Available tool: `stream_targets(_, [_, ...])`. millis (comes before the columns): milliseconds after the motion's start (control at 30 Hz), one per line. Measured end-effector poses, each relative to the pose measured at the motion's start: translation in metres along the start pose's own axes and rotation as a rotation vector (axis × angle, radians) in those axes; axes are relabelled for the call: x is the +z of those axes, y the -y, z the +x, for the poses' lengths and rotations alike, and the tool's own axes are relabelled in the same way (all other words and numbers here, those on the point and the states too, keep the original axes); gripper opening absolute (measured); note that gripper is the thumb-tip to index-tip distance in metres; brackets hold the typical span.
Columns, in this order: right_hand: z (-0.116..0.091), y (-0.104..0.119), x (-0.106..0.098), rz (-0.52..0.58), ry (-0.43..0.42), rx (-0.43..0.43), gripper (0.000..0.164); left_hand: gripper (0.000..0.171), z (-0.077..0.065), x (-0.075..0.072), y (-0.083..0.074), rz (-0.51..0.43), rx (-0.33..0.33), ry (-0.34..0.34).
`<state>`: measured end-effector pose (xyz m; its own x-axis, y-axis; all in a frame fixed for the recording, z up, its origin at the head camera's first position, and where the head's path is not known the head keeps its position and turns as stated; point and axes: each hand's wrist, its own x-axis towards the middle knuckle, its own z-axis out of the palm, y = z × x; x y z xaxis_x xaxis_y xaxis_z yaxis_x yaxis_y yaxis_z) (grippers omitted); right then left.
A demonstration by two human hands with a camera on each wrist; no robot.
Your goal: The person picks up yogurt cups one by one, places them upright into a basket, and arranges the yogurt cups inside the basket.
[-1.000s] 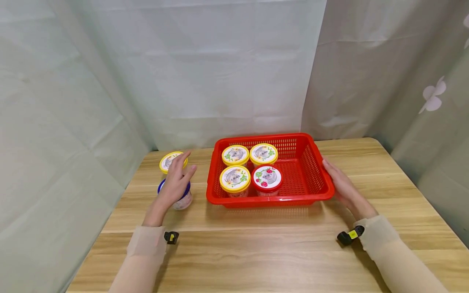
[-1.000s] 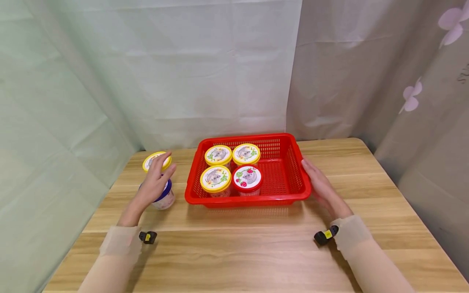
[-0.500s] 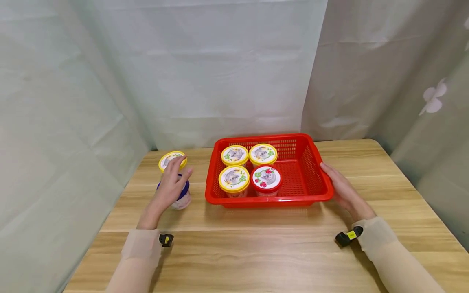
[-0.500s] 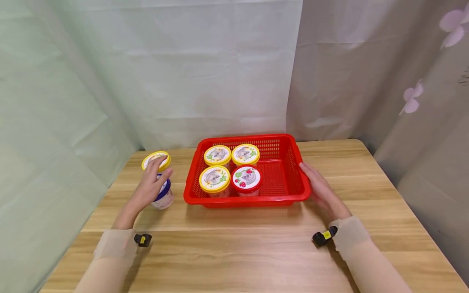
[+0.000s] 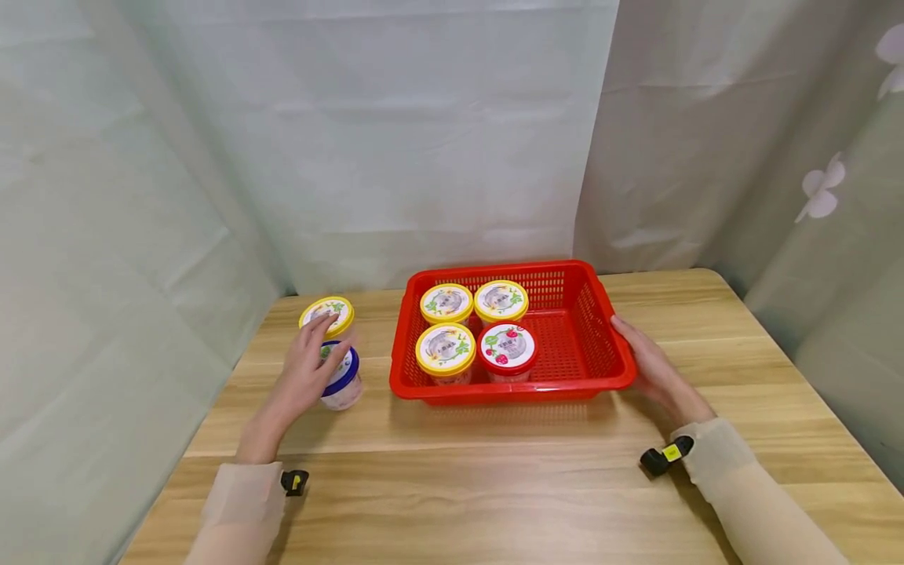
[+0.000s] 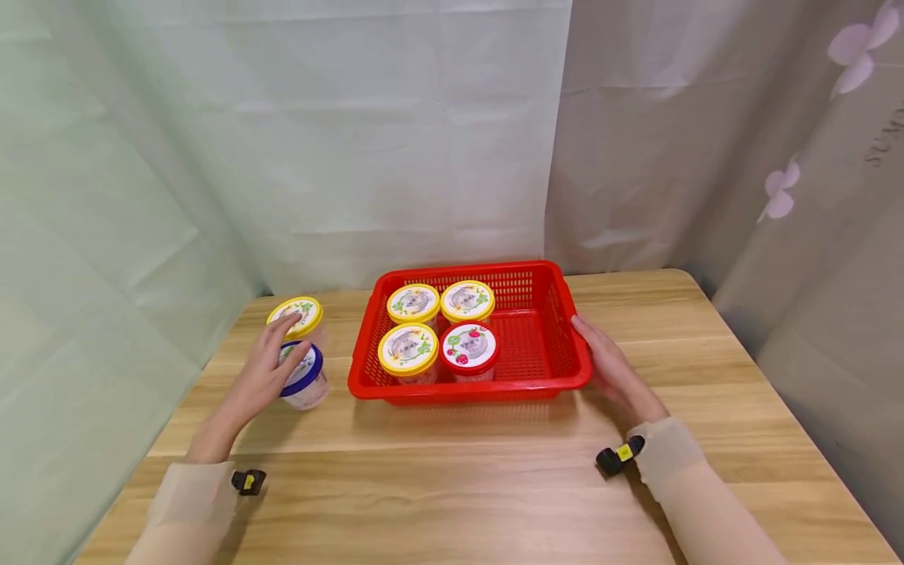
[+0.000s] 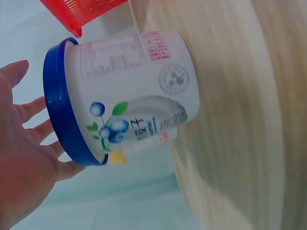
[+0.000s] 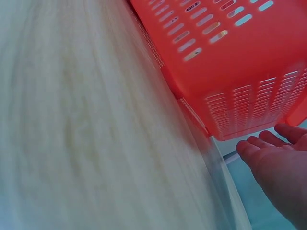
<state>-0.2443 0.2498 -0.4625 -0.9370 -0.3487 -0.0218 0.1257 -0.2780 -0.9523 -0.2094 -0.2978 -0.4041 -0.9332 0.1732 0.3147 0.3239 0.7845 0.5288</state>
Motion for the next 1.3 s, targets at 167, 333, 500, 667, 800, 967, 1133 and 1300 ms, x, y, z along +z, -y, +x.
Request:
stream_targets(167, [0.000,-0.001,-0.001,0.026,0.028,-0.010,0.036,0.059,-0.006,-0.002,0.003,0.009,-0.029,0.021])
stream_targets(333, [-0.001,-0.002,-0.001,0.042,0.043,-0.019,0.038,0.062,-0.009,-0.003,0.005,0.014,-0.047,0.046])
stream_targets(500, [-0.001,-0.002,0.000,0.054,0.051,-0.018,0.040,0.063,-0.013,-0.003,0.008,0.032,-0.052,0.048])
stream_targets(667, [-0.001,-0.002,-0.001,0.059,0.052,-0.002,0.041,0.066,-0.017,-0.003,0.010,0.038,-0.071,0.071])
stream_targets(800, [-0.002,-0.001,-0.003,0.057,0.060,0.000,0.038,0.067,-0.017,-0.003,0.011,0.034,-0.086,0.091])
stream_targets(967, [-0.002,0.000,-0.004,0.061,0.062,0.004,0.036,0.066,-0.017,-0.003,0.011,0.033,-0.072,0.093])
stream_targets(1133, [-0.002,0.000,-0.002,0.055,0.051,0.008,0.036,0.061,-0.019,-0.004,0.014,0.042,-0.022,0.068])
stream_targets(1300, [-0.001,-0.002,-0.001,0.067,0.051,0.002,0.034,0.054,-0.024,-0.004,0.019,0.063,0.062,0.029])
